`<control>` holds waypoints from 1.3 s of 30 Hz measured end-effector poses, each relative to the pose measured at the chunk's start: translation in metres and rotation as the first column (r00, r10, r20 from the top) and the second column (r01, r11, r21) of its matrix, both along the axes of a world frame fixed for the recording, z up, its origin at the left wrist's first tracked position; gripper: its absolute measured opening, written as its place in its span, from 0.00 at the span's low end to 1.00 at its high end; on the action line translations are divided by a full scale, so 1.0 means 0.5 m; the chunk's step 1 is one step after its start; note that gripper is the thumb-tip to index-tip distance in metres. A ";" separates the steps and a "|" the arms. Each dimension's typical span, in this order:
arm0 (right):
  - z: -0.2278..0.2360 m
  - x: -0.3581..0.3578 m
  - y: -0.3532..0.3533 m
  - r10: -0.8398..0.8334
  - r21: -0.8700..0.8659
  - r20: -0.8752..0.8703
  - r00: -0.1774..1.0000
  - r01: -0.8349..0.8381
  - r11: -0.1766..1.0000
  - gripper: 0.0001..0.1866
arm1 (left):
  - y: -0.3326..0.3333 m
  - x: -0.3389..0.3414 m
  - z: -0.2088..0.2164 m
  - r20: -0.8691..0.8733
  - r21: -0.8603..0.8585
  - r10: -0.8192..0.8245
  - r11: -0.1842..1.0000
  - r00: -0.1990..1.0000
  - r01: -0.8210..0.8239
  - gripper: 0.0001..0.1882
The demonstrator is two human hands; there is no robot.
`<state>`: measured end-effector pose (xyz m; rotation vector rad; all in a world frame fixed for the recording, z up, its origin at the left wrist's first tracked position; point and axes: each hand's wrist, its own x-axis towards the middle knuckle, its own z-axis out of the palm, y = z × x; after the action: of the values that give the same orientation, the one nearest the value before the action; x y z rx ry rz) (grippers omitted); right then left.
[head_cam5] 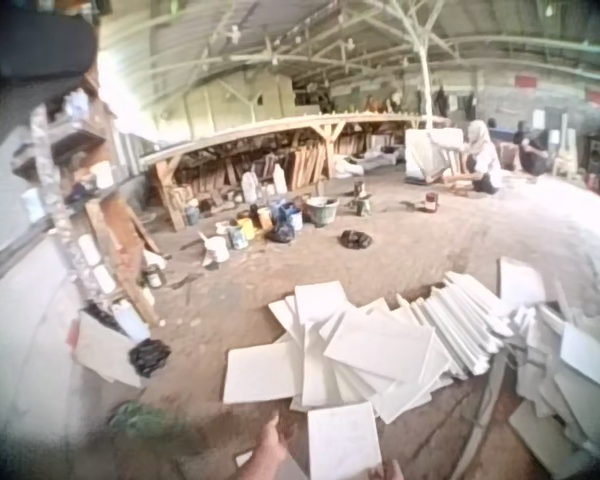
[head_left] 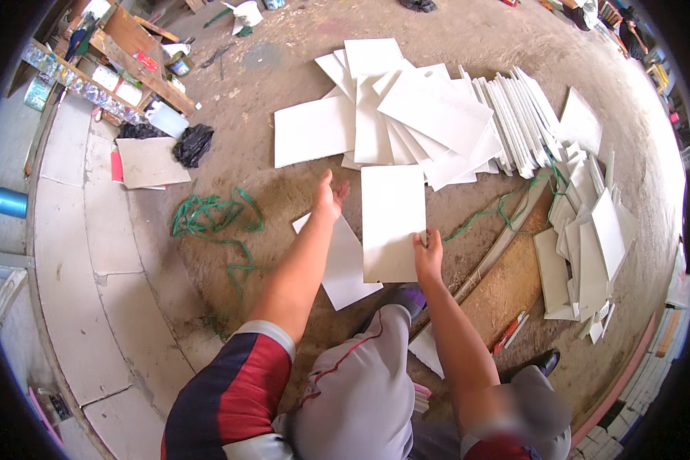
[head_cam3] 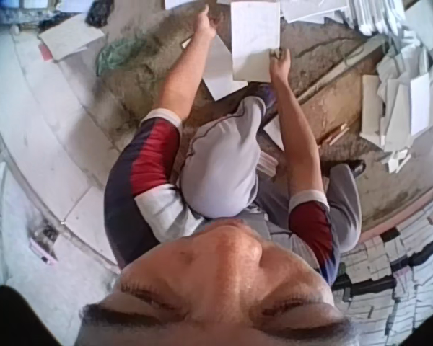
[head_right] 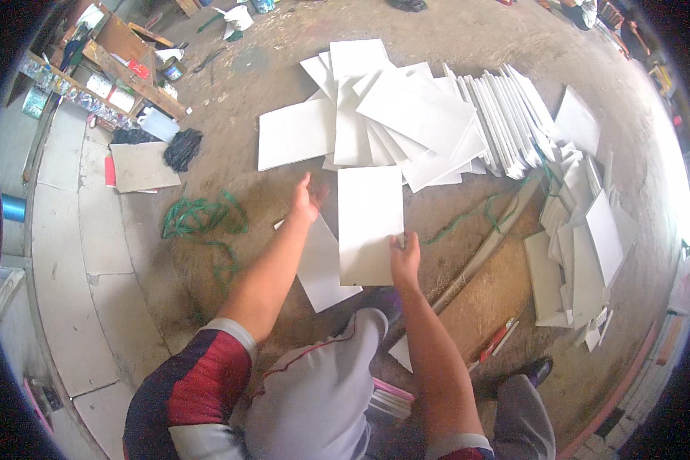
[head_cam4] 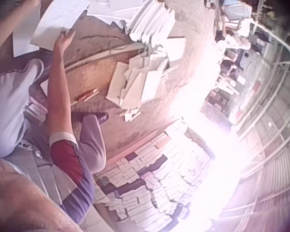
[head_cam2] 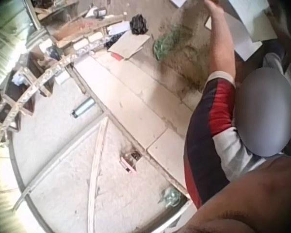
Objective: The person sits on the floor and ties a stack of white paper sheets together using a green string. They then pick up individual sheets, align them, and place them on a wooden board.
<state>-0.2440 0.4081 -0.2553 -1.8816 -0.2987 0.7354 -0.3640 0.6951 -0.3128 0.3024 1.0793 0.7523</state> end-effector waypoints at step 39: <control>0.252 0.426 -0.040 -0.424 0.471 0.122 0.897 0.324 0.821 0.14 | -0.211 0.219 0.351 -0.443 0.847 -0.373 0.124 0.815 0.517 0.24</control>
<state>-0.0313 0.3880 -0.1293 -1.5159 -0.2003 0.1602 -0.2544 0.5896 -0.1373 1.7243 0.4063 0.7366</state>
